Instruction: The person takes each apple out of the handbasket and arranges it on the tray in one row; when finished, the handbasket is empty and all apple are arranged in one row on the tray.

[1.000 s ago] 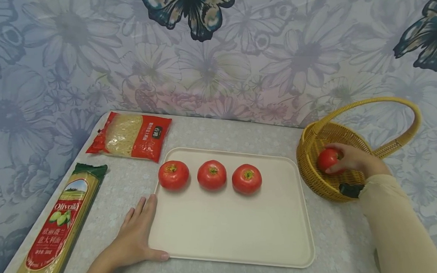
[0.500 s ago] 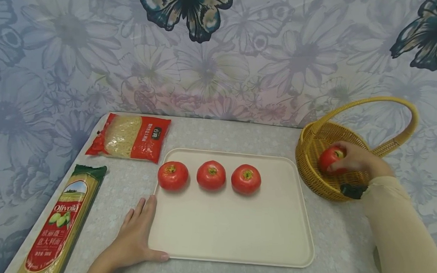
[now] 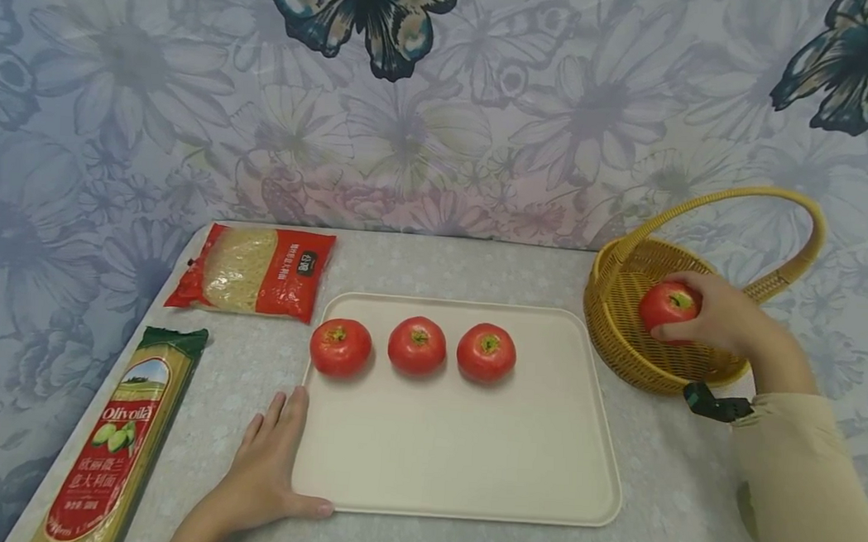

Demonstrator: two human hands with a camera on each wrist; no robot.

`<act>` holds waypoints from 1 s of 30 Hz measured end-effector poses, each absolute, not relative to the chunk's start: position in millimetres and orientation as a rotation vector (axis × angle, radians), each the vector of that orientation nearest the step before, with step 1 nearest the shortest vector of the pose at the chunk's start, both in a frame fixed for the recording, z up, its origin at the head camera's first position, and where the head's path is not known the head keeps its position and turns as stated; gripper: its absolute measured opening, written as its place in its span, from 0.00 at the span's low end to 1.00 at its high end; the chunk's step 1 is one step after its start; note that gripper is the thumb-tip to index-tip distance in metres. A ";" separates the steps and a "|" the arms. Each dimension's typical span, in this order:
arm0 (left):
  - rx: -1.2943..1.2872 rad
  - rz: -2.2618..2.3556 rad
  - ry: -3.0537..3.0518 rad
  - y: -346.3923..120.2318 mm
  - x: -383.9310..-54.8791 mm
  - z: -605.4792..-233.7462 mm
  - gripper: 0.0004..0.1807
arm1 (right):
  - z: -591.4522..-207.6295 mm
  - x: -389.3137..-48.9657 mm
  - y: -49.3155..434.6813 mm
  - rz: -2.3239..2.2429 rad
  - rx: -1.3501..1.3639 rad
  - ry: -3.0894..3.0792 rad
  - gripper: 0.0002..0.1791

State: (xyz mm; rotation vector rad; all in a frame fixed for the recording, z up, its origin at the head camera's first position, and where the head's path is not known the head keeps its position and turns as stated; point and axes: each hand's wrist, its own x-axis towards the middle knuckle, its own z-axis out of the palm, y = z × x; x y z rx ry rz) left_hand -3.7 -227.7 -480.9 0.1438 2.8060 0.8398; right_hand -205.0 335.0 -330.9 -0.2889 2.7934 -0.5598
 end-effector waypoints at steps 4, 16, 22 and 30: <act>0.145 0.854 2.803 -228.7 -3.7 -481.7 0.88 | -321.8 -184.2 316.0 -0.554 -0.344 2.862 0.52; 0.130 0.861 2.792 -229.9 -4.1 -484.5 0.88 | -322.4 -150.5 255.0 -0.551 -0.554 2.966 0.45; 0.128 0.865 2.790 -228.5 -3.1 -481.9 0.88 | -345.5 -147.4 233.5 -0.532 -0.606 2.949 0.44; 0.125 0.854 2.783 -227.6 -4.6 -480.9 0.88 | -375.9 -148.9 218.6 -0.489 -0.625 2.927 0.45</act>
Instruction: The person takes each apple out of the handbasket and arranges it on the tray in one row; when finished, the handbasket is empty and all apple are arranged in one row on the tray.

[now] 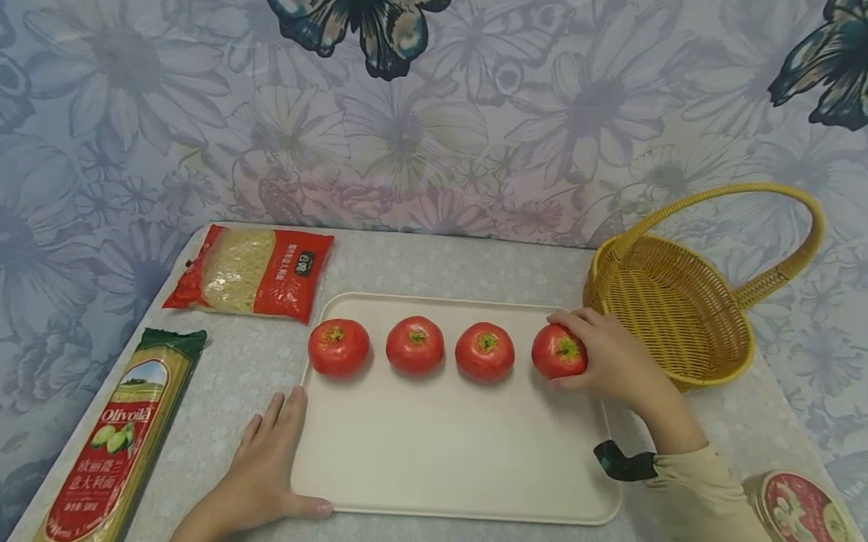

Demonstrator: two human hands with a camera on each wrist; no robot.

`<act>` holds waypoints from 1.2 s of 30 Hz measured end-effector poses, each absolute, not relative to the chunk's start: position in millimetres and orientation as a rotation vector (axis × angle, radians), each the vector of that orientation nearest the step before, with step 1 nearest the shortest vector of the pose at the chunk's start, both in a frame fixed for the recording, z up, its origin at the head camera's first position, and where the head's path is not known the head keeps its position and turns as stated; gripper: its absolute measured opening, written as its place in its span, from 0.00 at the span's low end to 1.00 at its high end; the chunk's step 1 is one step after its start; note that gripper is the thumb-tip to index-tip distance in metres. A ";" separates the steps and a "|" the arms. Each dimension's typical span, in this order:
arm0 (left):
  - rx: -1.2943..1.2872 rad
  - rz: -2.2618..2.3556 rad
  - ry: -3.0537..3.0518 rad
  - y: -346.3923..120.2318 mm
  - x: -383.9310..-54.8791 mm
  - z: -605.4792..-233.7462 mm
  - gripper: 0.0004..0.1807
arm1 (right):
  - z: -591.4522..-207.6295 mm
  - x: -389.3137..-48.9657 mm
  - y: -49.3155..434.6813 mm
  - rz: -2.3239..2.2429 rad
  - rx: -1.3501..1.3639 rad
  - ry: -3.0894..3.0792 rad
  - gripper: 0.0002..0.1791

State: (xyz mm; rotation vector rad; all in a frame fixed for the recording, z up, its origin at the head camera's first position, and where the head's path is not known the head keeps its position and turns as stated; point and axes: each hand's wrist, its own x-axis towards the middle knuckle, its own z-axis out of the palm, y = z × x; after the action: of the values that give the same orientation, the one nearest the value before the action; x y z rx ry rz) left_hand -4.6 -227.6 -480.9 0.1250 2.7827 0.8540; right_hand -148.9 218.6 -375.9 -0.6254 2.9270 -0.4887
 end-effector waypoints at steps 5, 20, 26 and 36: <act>0.118 0.838 2.781 -227.9 -5.6 -482.0 0.88 | -388.9 -151.4 215.5 -0.470 -0.585 2.916 0.47; 0.124 0.836 2.782 -225.9 -6.0 -481.5 0.88 | -413.4 -158.5 219.7 -0.645 -0.468 2.839 0.45; 0.126 0.831 2.783 -226.0 -6.3 -482.2 0.88 | -418.2 -159.9 223.5 -0.761 -0.443 2.799 0.47; 0.105 0.826 2.769 -226.1 -6.6 -479.9 0.88 | -421.4 -151.0 225.2 -0.754 -0.394 2.812 0.52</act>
State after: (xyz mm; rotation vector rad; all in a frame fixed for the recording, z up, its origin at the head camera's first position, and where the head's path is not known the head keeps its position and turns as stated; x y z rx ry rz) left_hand -6.6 -226.1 -479.9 0.1052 2.7690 0.8263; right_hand -151.0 225.2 -421.4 -0.3939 2.8123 -0.7544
